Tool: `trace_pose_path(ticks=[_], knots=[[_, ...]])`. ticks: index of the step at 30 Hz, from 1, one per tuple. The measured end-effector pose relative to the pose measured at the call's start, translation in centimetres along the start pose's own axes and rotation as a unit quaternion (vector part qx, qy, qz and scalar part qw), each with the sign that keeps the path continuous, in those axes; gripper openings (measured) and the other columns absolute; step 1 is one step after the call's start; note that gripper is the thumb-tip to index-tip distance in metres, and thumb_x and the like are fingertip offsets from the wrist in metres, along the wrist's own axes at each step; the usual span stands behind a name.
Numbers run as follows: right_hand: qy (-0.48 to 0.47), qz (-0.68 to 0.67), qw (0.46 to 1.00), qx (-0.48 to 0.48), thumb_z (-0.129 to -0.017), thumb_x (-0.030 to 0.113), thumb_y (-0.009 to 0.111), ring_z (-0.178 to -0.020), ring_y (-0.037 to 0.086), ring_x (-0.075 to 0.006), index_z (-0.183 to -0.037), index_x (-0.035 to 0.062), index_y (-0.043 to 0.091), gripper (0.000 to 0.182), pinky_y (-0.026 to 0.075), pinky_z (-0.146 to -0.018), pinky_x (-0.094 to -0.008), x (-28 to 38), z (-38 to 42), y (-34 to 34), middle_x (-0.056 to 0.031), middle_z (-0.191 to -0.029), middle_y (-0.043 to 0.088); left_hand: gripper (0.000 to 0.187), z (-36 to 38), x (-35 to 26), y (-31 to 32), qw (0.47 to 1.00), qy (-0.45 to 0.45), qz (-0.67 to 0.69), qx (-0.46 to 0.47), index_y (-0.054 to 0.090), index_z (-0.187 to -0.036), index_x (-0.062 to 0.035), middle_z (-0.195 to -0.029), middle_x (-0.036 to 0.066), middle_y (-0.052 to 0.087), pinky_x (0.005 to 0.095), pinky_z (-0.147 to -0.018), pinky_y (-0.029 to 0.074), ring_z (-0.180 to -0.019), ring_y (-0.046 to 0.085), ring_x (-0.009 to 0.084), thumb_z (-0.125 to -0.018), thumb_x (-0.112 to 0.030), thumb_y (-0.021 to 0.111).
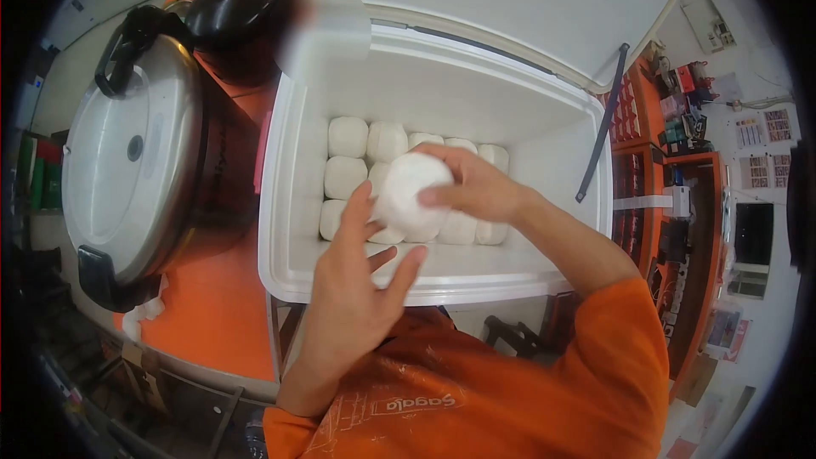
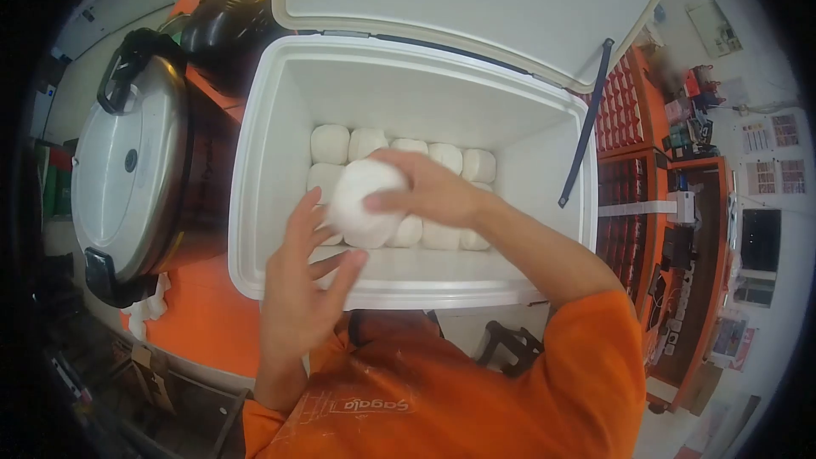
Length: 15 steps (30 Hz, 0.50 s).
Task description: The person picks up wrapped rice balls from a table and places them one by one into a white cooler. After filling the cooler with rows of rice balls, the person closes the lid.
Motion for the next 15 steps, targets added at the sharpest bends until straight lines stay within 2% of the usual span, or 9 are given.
trace_pose_path(ticks=[2, 3, 5, 7, 9, 11, 12, 14, 15], knots=[[0.099, 0.02, 0.988, -0.114, -0.088, 0.021, 0.066, -0.105, 0.061, -0.0276, -0.132, -0.0039, 0.042, 0.056, 0.06, -0.075, -0.035, -3.5, -0.5, -6.1, -0.0174, -0.124, 0.054, 0.068, 0.7, -1.5, -0.1, 0.988, 0.101, -0.11, -0.039, 0.037, -0.138, 0.0051, -0.117, 0.027, 0.057, 0.0377, -0.081, 0.057, -0.103, 0.063, 0.0364, -0.084, -0.015, 0.073], [0.141, 0.007, 0.979, -0.147, -0.086, 0.021, 0.068, -0.106, 0.06, -0.028, -0.134, -0.0056, 0.04, 0.061, 0.06, -0.073, -0.0352, -5.0, -1.2, -8.7, -0.0186, -0.124, 0.053, 0.068, 1.3, -1.7, -0.7, 0.988, 0.103, -0.11, -0.043, 0.037, -0.138, 0.0051, -0.117, 0.027, 0.057, 0.0377, -0.081, 0.057, -0.103, 0.063, 0.0364, -0.084, -0.015, 0.073], [0.209, 0.118, 0.932, -0.27, -0.082, 0.021, 0.07, -0.107, 0.06, -0.0284, -0.134, -0.0094, 0.037, 0.069, 0.061, -0.068, -0.0353, -8.3, -2.3, -14.8, -0.0218, -0.123, 0.053, 0.062, 3.2, -1.9, -1.6, 0.984, 0.085, -0.148, 0.05, 0.047, -0.132, 0.0034, -0.116, 0.024, 0.06, 0.0367, -0.079, 0.056, -0.102, 0.063, 0.0351, -0.081, -0.017, 0.075], [0.201, 0.152, 0.938, -0.24, -0.081, 0.02, 0.071, -0.105, 0.061, -0.0286, -0.134, -0.0104, 0.037, 0.07, 0.061, -0.067, -0.0354, -13.7, -4.2, -18.1, -0.0228, -0.121, 0.054, 0.055, 5.9, -0.8, -3.6, 0.984, 0.029, -0.157, 0.081, 0.054, -0.127, 0.001, -0.113, 0.021, 0.062, 0.036, -0.078, 0.055, -0.099, 0.063, 0.0328, -0.079, -0.015, 0.076], [0.191, 0.188, 0.943, -0.197, -0.08, 0.02, 0.072, -0.103, 0.062, -0.0289, -0.134, -0.0115, 0.036, 0.072, 0.061, -0.066, -0.0355, -14.6, -5.5, -18.1, -0.0239, -0.119, 0.055, 0.054, 9.0, 0.8, -6.3, 0.977, 0.062, -0.193, 0.072, 0.054, -0.127, 0.0002, -0.112, 0.018, 0.064, 0.0367, -0.079, 0.054, -0.097, 0.064, 0.0298, -0.078, -0.013, 0.075], [0.168, 0.181, 0.916, -0.315, -0.08, 0.018, 0.071, -0.096, 0.064, -0.0292, -0.132, -0.0134, 0.038, 0.069, 0.061, -0.065, -0.0361, -13.8, -4.1, -18.5, -0.0242, -0.116, 0.057, 0.055, 13.7, 5.9, -9.8, 0.994, -0.072, -0.076, -0.019, 0.052, -0.128, 0.0026, -0.114, 0.015, 0.064, 0.0336, -0.082, 0.052, -0.101, 0.064, 0.0239, -0.079, -0.013, 0.071], [0.154, 0.159, 0.919, -0.326, -0.08, 0.017, 0.07, -0.094, 0.065, -0.029, -0.13, -0.0134, 0.041, 0.065, 0.061, -0.063, -0.036, -14.0, -3.9, -18.9, -0.0238, -0.113, 0.058, 0.055, 15.4, 7.3, -10.7, 0.993, -0.079, -0.078, -0.029, 0.052, -0.128, 0.0026, -0.114, 0.015, 0.064, 0.0336, -0.082, 0.052, -0.101, 0.064, 0.0239, -0.079, -0.013, 0.071], [0.136, 0.145, 0.922, -0.331, -0.08, 0.015, 0.07, -0.092, 0.066, -0.0289, -0.128, -0.0135, 0.044, 0.061, 0.06, -0.061, -0.0358, -13.9, -4.1, -19.1, -0.0233, -0.11, 0.059, 0.045, 19.1, 11.4, -14.7, 0.954, -0.196, -0.097, -0.204, 0.053, -0.128, 0.0006, -0.11, 0.014, 0.066, 0.0341, -0.083, 0.051, -0.101, 0.064, 0.0216, -0.087, -0.014, 0.065], [0.137, 0.14, 0.907, -0.372, -0.082, 0.016, 0.068, -0.095, 0.065, -0.0308, -0.127, -0.0112, 0.047, 0.057, 0.059, -0.066, -0.0385, -13.8, -3.8, -19.2, -0.0234, -0.111, 0.06, 0.045, 20.4, 13.1, -15.6, 0.952, -0.195, -0.091, -0.216, 0.053, -0.128, 0.0006, -0.11, 0.014, 0.066, 0.0341, -0.083, 0.051, -0.101, 0.064, 0.0216, -0.087, -0.014, 0.065]])
Point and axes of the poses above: each hand's wrist, its own z-axis away from the middle knuckle, its own y-axis out of the palm, x = y × z, the point moved 8 cm from there along -z, towards the middle knuckle
